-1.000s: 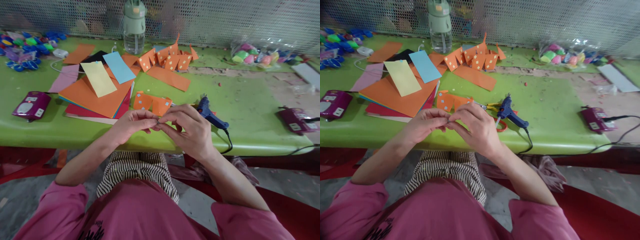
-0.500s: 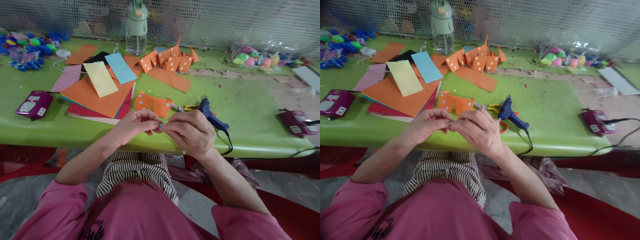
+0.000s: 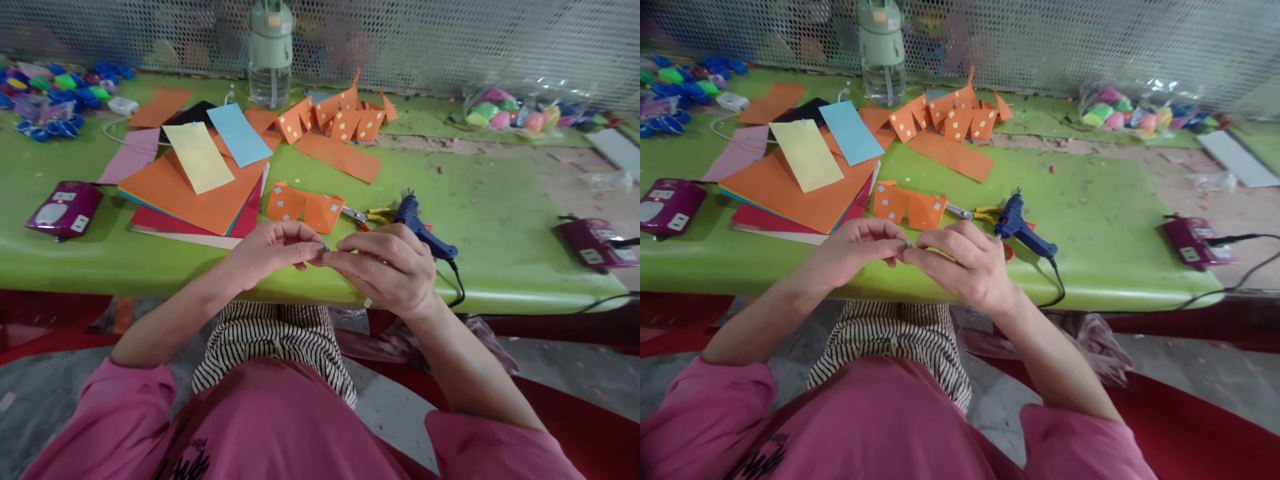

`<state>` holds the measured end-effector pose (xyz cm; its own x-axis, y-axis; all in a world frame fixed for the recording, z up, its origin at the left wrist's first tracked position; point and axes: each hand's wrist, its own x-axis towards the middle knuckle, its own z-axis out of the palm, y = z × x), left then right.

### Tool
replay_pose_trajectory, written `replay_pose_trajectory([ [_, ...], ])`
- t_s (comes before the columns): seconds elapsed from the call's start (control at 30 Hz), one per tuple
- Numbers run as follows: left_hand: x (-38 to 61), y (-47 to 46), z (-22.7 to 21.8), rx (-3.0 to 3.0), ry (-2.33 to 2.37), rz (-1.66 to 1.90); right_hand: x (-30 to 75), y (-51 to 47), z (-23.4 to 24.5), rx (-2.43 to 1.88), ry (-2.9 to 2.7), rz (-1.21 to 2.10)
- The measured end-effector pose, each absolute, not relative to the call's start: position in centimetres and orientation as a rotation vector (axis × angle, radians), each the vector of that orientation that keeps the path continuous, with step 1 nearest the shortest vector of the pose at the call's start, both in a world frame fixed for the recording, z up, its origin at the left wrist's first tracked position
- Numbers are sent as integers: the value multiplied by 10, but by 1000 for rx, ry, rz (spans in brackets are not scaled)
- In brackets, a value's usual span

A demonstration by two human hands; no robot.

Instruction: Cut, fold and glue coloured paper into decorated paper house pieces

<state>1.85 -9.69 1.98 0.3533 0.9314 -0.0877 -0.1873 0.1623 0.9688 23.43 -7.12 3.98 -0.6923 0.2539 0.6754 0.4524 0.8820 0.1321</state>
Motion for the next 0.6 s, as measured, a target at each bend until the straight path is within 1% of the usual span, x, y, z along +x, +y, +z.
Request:
replay_pose_trajectory([
  [0.13,20,-97,18,1092,858,952,236,-71,37,-487,-2351,-396],
  [0.2,20,-98,19,1100,882,957,234,-72,37,-451,-2313,-368],
  [0.27,21,-98,20,1118,922,986,231,-76,39,-508,-2285,-300],
  [0.43,22,-95,18,1169,1035,1119,237,-80,34,-948,-2255,23],
  [0.5,20,-91,17,1161,1077,1132,254,-76,28,-1163,-2271,-14],
  [0.6,16,-84,15,1164,1105,1138,290,-68,17,-1486,-2263,-173],
])
